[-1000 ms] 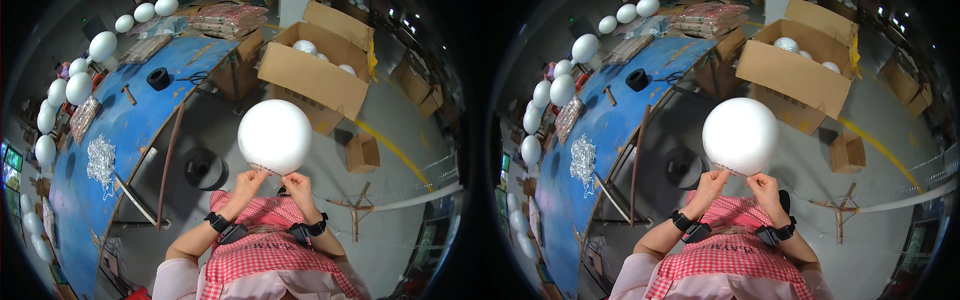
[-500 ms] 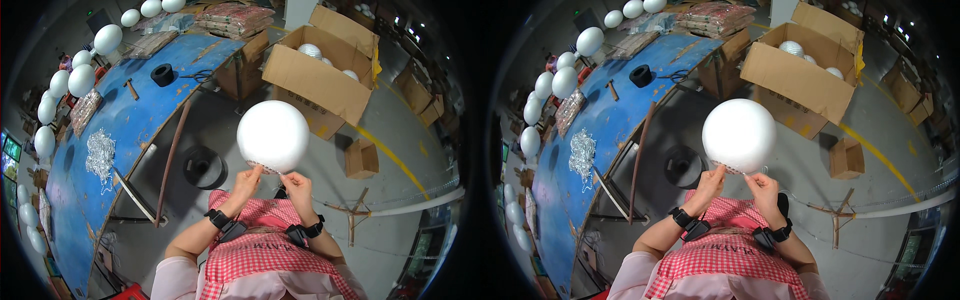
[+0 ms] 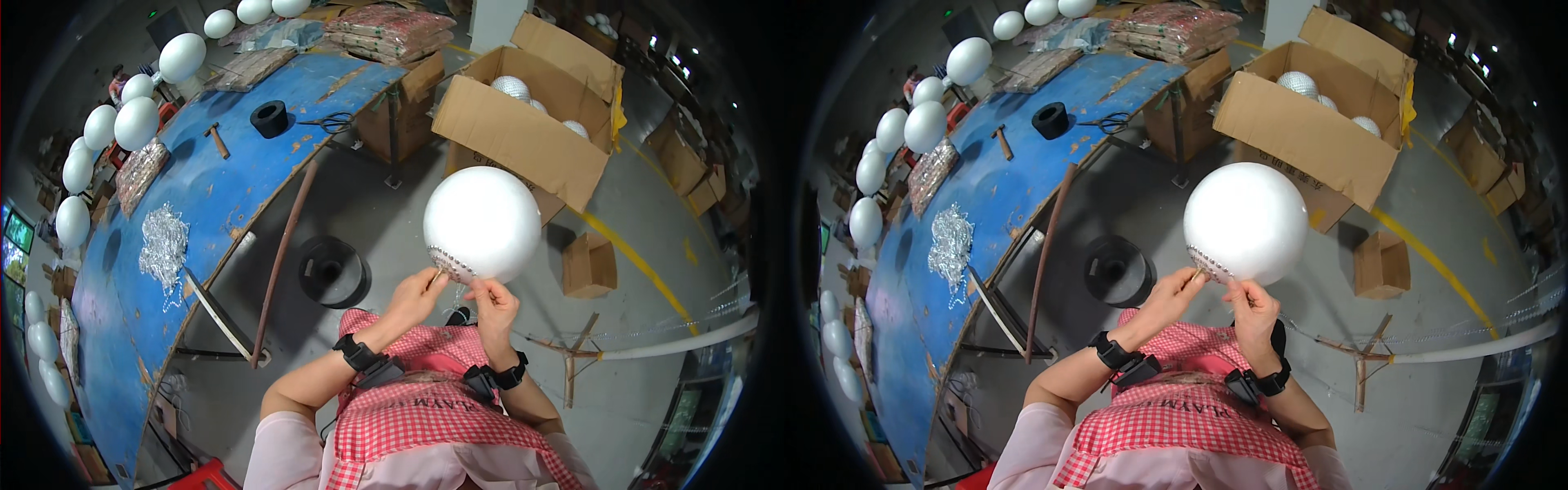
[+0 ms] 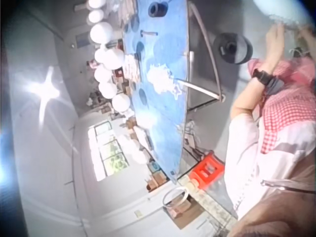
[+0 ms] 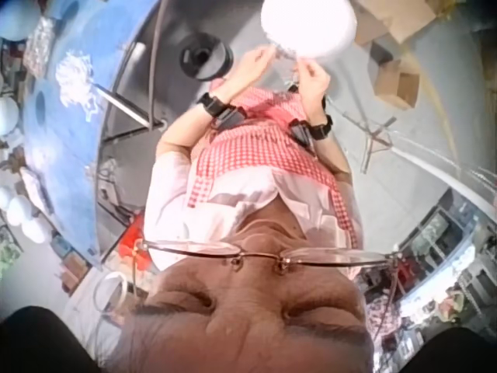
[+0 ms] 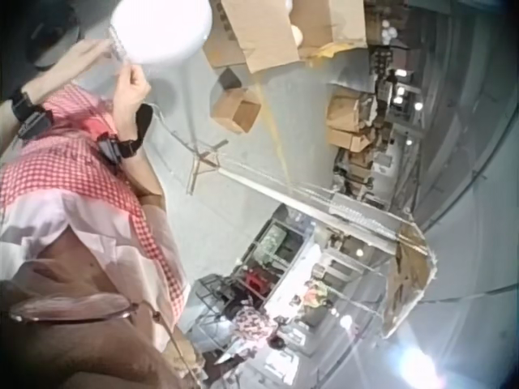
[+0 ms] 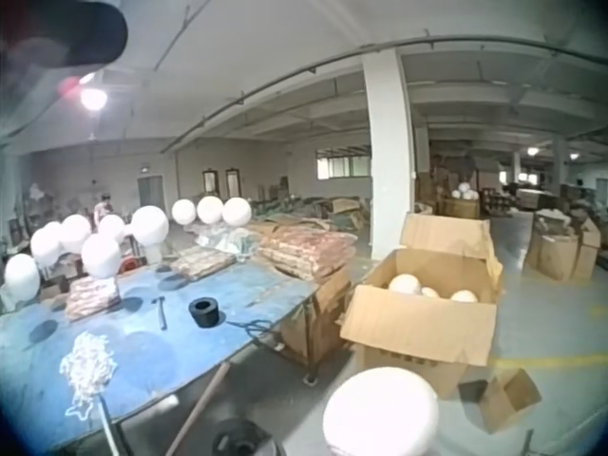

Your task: The person wraps a string of beads around a white sphere, trims the strand with shears, and places the finished sphere into a cardboard box. They then set aside a plastic bag and begin wrapping a new string of beads around another white sphere.

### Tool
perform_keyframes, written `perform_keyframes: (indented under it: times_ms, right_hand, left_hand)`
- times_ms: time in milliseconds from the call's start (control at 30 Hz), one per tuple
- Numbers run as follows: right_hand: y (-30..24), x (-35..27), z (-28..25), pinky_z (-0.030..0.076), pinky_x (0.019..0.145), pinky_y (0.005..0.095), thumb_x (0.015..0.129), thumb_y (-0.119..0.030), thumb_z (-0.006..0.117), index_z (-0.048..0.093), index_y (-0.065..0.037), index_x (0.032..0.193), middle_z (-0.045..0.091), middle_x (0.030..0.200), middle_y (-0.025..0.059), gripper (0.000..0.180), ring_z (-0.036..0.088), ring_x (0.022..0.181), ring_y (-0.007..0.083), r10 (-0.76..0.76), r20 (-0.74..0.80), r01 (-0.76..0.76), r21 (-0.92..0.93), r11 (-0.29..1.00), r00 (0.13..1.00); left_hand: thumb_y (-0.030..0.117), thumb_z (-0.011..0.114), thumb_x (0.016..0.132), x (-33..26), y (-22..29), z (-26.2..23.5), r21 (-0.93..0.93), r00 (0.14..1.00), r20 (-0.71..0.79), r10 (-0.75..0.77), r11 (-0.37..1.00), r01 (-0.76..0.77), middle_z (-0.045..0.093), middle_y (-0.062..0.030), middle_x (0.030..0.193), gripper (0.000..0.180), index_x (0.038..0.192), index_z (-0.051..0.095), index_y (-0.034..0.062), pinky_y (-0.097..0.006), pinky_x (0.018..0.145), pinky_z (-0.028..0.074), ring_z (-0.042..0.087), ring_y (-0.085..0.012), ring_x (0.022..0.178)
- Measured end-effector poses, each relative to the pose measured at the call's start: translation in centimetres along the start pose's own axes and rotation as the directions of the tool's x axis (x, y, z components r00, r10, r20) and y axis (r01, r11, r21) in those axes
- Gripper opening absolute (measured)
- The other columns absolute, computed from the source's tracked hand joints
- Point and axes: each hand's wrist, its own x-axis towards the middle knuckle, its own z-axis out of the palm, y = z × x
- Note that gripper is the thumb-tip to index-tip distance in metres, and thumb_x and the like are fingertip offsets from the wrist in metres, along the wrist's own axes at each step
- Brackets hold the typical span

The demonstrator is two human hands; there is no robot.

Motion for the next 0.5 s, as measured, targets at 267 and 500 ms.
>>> perform_keyframes:
  times_ms: [267, 500]
  right_hand:
    - [-1.9, 1.7, -0.7, 0.04, 0.052, 0.0197, 0.087, -0.003, 0.061, 0.066, 0.004, 0.085, 0.068, 0.075, 0.0038, 0.009, 0.051, 0.059, 0.0043, -0.232, -0.07, 0.221, -0.134, 0.966, 0.97]
    - [-3.3, 7.5, 1.3, 0.032, 0.047, 0.0165, 0.094, -0.01, 0.051, 0.063, 0.007, 0.1, 0.068, 0.087, 0.0136, 0.021, 0.048, 0.055, 0.0019, -0.168, -0.187, 0.188, 0.095, 0.977, 0.968]
  left_hand:
    - [0.009, 0.048, 0.092, 2.6, 3.7, -1.0, 0.327, 0.937, -0.019, 0.349, 0.888, -0.324, 0.057, -0.0166, 0.101, 0.032, 0.123, 0.051, 0.0051, -0.039, 0.078, 0.044, 0.053, -0.034, 0.093]
    - [0.007, 0.06, 0.078, 9.0, 9.9, -2.3, 0.586, 0.619, -0.277, 0.735, 0.64, -0.497, 0.051, -0.012, 0.081, 0.038, 0.116, 0.056, 0.0027, -0.04, 0.068, 0.042, 0.052, -0.0304, 0.08]
